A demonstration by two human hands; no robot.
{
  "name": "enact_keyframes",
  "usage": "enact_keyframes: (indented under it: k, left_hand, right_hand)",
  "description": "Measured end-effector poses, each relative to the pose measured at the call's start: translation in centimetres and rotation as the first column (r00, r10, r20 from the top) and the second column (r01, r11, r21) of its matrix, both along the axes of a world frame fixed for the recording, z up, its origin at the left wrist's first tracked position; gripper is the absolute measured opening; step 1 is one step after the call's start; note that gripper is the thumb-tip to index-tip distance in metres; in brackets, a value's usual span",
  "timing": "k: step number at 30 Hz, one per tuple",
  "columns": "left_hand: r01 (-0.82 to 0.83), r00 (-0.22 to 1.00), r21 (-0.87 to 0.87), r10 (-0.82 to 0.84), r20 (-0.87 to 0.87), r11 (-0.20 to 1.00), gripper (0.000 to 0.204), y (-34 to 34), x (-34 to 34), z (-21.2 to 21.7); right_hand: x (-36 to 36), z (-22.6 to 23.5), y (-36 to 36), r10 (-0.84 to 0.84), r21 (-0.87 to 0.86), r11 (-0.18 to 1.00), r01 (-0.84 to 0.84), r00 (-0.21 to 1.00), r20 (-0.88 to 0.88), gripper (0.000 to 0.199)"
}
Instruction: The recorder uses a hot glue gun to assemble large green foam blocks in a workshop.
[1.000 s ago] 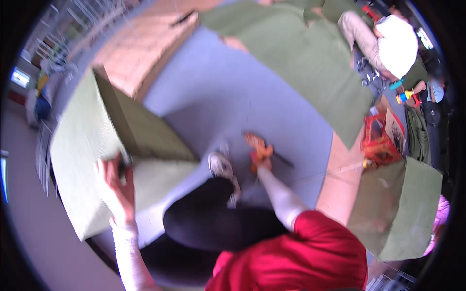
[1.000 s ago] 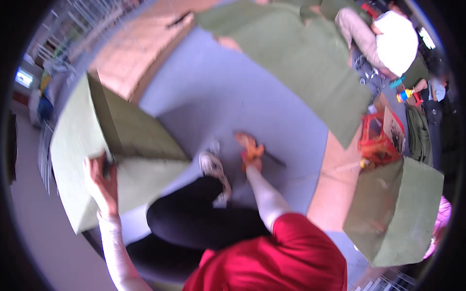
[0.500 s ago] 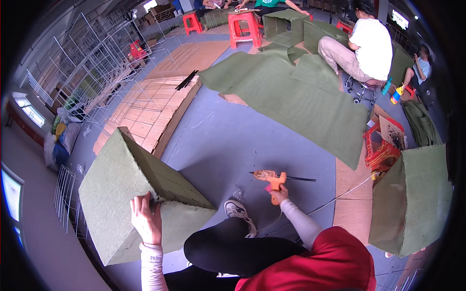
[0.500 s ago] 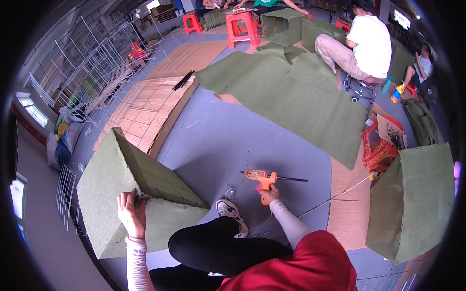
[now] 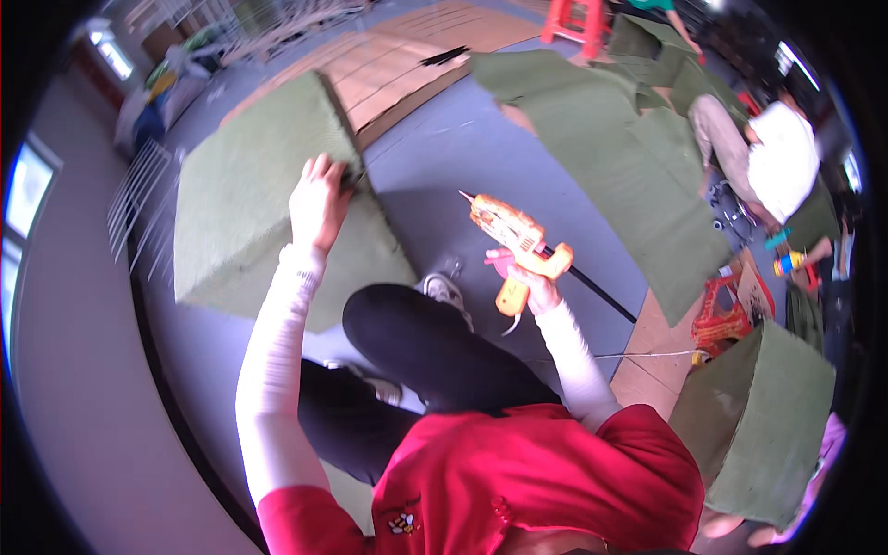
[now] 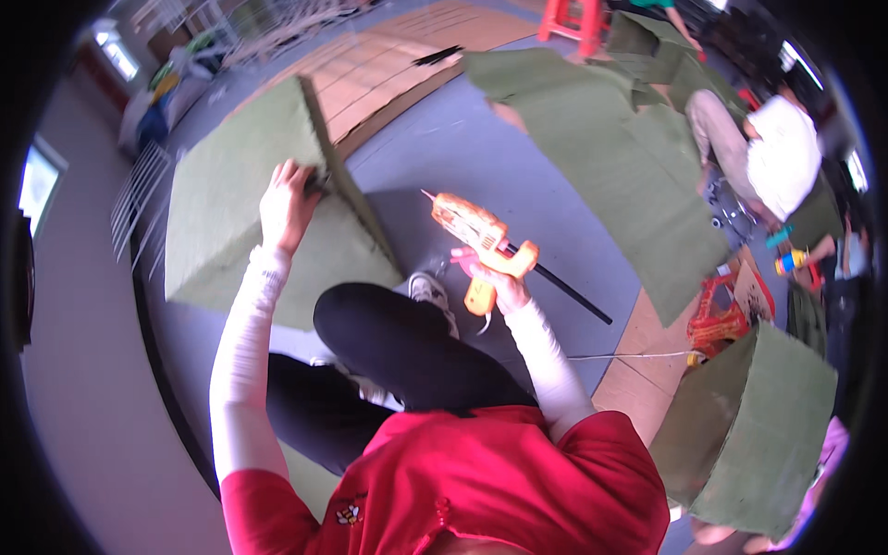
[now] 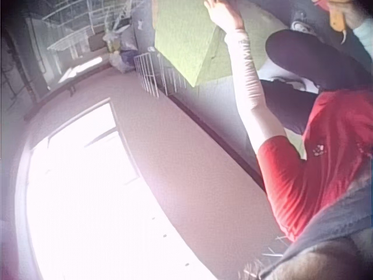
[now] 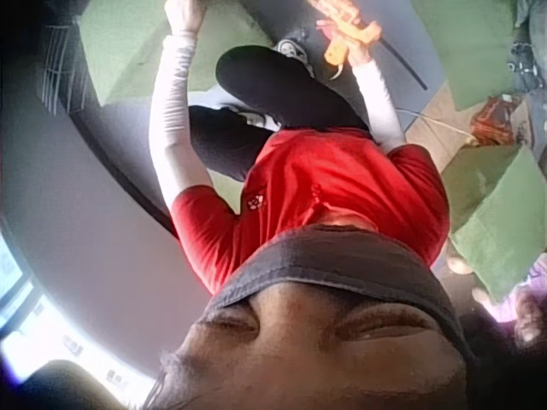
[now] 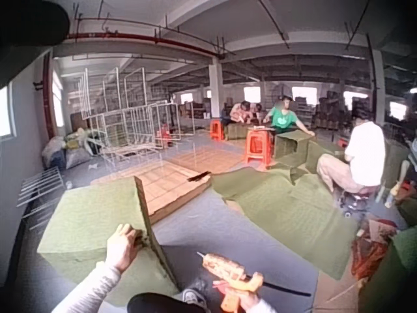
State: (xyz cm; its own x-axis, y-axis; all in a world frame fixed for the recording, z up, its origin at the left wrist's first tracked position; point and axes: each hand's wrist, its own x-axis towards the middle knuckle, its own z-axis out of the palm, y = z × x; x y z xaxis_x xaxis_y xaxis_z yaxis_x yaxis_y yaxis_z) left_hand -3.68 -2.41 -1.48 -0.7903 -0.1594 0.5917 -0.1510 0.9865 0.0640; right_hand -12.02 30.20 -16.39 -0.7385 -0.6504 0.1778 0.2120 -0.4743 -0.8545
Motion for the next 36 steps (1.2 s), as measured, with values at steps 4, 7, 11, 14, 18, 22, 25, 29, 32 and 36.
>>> enact_keyframes:
  k: [4,7,11,14,18,22,25,29,32,36]
  left_hand:
    - [0.002,1.000,0.004,-0.002,0.015,1.000,0.041,-1.5,0.9,-0.5]
    - [-0.007,0.999,-0.014,0.008,0.047,1.000,0.044,-1.9,1.4,-0.4]
    - [0.021,0.995,-0.062,-0.015,0.095,0.998,0.040,-3.0,1.0,0.0]
    - [0.032,0.993,-0.080,-0.022,0.113,0.996,0.035,-3.6,-0.3,-0.2]
    - [0.013,0.984,-0.090,0.004,0.178,0.996,0.038,-3.7,-1.3,0.5]
    - [0.011,0.971,-0.078,0.008,0.239,0.997,0.032,-3.0,-1.9,1.7]
    - [0.011,0.965,-0.100,0.016,0.263,0.995,0.027,-2.6,-2.4,2.1]
    - [-0.095,0.890,-0.116,0.137,0.434,0.989,0.030,-1.5,-3.9,3.2]
    - [-0.134,0.933,-0.185,0.187,0.306,0.974,0.018,0.7,-4.3,3.5]
    - [-0.342,0.808,-0.166,0.380,0.450,0.925,0.028,0.7,-7.0,2.8]
  right_hand:
    - [2.2,1.8,-5.1,0.117,-0.007,0.993,-0.117,0.990,-0.074,0.039]
    - [2.9,1.7,-7.1,0.159,0.052,0.987,-0.155,0.983,-0.094,0.036]
    - [3.6,1.8,-8.7,0.160,0.113,0.983,-0.147,0.980,-0.117,0.035]
    - [3.7,1.8,-9.1,0.169,0.157,0.977,-0.142,0.970,-0.174,0.035]
    - [4.1,2.1,-9.4,0.151,0.143,0.982,-0.121,0.964,-0.218,0.035]
    - [4.0,2.2,-9.4,0.154,0.167,0.979,-0.117,0.961,-0.229,0.036]
    - [3.7,1.6,-9.6,0.146,0.161,0.982,-0.096,0.930,-0.337,0.042]
    - [3.7,1.6,-10.0,-0.025,0.208,0.960,0.186,0.798,-0.602,0.054]
    - [4.4,2.8,-9.8,-0.082,0.202,0.940,0.276,0.754,-0.652,0.059]
    - [4.6,3.0,-10.2,-0.110,0.137,0.936,0.324,0.639,-0.761,0.063]
